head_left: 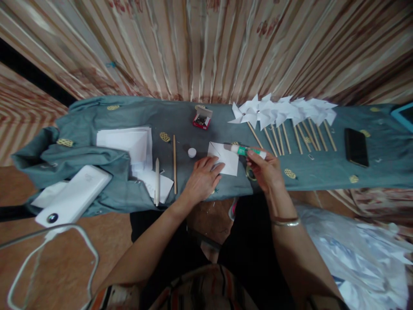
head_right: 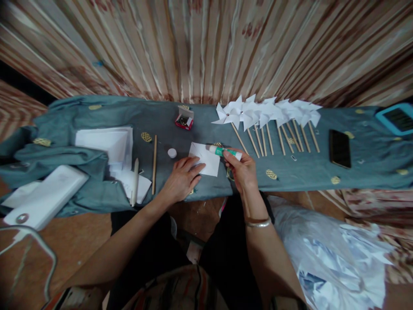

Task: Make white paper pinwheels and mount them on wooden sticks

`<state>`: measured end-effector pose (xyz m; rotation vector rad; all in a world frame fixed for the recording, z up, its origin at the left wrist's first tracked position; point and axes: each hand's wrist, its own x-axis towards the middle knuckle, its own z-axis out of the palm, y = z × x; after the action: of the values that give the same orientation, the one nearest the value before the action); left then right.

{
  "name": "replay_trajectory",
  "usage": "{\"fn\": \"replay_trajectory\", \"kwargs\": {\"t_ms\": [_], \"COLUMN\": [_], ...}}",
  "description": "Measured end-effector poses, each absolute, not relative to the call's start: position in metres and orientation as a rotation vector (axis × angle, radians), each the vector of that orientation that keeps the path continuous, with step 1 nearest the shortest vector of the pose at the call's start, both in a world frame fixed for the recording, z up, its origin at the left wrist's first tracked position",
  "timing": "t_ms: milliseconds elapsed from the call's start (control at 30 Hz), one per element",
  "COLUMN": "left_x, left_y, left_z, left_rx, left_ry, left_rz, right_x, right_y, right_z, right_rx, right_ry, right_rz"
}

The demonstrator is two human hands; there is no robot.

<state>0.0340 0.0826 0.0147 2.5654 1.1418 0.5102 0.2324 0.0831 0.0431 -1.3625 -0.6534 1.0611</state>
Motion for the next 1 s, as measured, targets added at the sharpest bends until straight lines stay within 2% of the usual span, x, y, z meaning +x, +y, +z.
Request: {"fn": "replay_trajectory", "kwargs": {"t_ms": [167,800,900,1000], "left_x": [0.034,0.034,0.034,0.034], "left_y": [0.083,0.082,0.082,0.081], "left_z": [0.013,0.015,0.016,0.017], "left_rx": [2.568,2.571,2.565,2.567], "left_ry": [1.136,1.148,1.156,1.160], "left_rz": [0.521,0.520,0.506,0.495], "right_x": [0.220,0.207,0.208,0.212], "right_y": [0.088,0.068,0.065,0.067], "right_z": [0.036,0.036,0.038,0.037], "right_rx": [-1.409,-1.576,-1.599,-1.613], "right_ry": [-0.696,-1.702,-1.724,-1.506], "right_rz": [1.083,0.339,0.333,0.448]}}
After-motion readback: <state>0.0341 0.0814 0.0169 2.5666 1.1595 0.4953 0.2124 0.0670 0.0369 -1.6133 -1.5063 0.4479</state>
